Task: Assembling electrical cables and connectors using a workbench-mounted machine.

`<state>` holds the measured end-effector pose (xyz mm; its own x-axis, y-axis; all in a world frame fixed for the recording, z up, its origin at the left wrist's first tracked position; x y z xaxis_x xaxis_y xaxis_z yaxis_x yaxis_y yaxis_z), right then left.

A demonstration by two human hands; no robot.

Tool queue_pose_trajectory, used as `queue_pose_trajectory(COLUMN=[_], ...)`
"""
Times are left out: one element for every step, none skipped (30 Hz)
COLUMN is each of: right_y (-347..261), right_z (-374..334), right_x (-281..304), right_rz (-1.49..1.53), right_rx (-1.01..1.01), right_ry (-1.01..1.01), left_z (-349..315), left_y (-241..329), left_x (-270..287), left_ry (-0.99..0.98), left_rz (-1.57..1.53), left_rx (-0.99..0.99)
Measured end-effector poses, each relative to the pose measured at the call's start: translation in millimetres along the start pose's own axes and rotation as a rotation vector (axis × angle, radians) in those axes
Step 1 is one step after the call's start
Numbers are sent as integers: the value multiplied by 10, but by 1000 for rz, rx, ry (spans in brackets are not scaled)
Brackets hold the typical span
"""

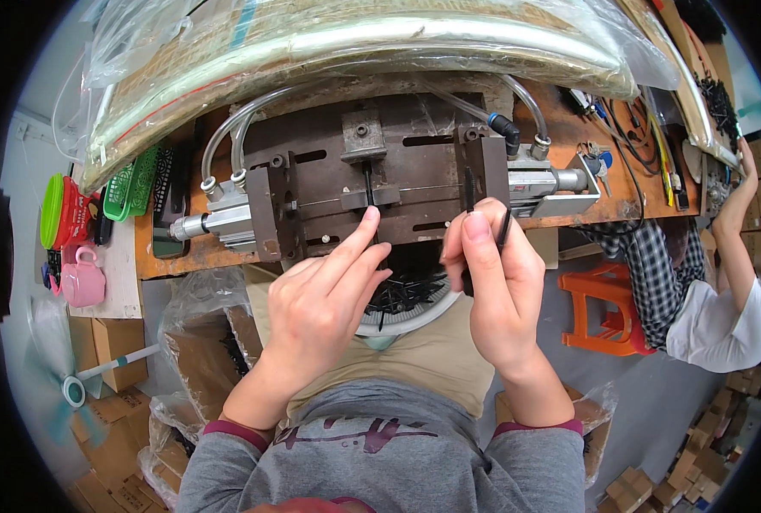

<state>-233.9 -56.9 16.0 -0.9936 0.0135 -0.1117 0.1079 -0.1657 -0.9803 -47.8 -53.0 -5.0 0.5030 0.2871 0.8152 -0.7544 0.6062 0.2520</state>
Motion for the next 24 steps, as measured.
queue_pose_trajectory(right_y=[-22,-22,-32,-41,-46,-39,-32,-21,-10,9,24,39,55,63,86,97,98,99,100,99,99,107,105,103], right_z=[-31,-49,-65,-78,-96,-106,-114,-121,-124,-126,-126,-123,-126,-125,-137,-127,-123,-114,-114,-110,-106,-93,-94,-94], right_x=[20,18,26,35,34,38,38,36,29,13,0,-20,-47,-73,-106,-129,-135,-134,-135,-127,-113,-100,-70,-49], right_rz=[-66,-76,-88,-80,-15,-10,20,48,85,120,183,184,213,277,260,251,237,247,186,149,105,124,142,213], right_rx=[1,14,14,24,4,-49,-85,-132,-150,-179,-215,-253,-300,-328,-395,-395,-396,-384,-317,-238,-179,-109,-139,-146], right_ry=[32,37,36,44,17,15,15,13,17,19,26,0,-19,-51,-53,-96,-115,-128,-91,-47,-22,-1,-13,-31], left_z=[12,25,34,45,53,60,72,79,85,86,81,77,66,54,28,15,-1,-13,-32,-43,-47,-52,-38,-37], left_y=[-14,-21,-22,-19,-14,-9,-11,-8,-6,1,15,20,56,94,123,130,140,137,146,135,117,97,74,57], left_x=[-18,-24,-22,-13,-2,11,22,36,51,73,101,128,158,185,231,249,268,271,280,271,246,221,175,139], left_ry=[-12,-5,-17,-9,-23,-36,-37,-37,-36,-18,1,16,49,78,39,32,33,30,29,37,45,52,88,64], left_rz=[3,8,18,20,25,23,23,16,9,-64,-137,-207,-319,-427,-451,-460,-468,-478,-463,-436,-408,-381,-328,-262], left_rx=[17,16,32,31,46,61,63,65,67,52,37,35,-12,-44,-99,-67,-47,-17,25,51,76,104,63,59])
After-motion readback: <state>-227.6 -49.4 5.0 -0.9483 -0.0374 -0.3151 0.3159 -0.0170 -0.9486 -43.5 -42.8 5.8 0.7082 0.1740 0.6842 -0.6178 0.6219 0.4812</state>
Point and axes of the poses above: each hand's wrist, its own z-axis towards the middle knuckle, its own x-axis out of the back of the hand, y = z × x, the point moved 2 cm from there along z, towards the middle knuckle, and after that the axes turned 6 degrees about z, right-handed, at the moved point
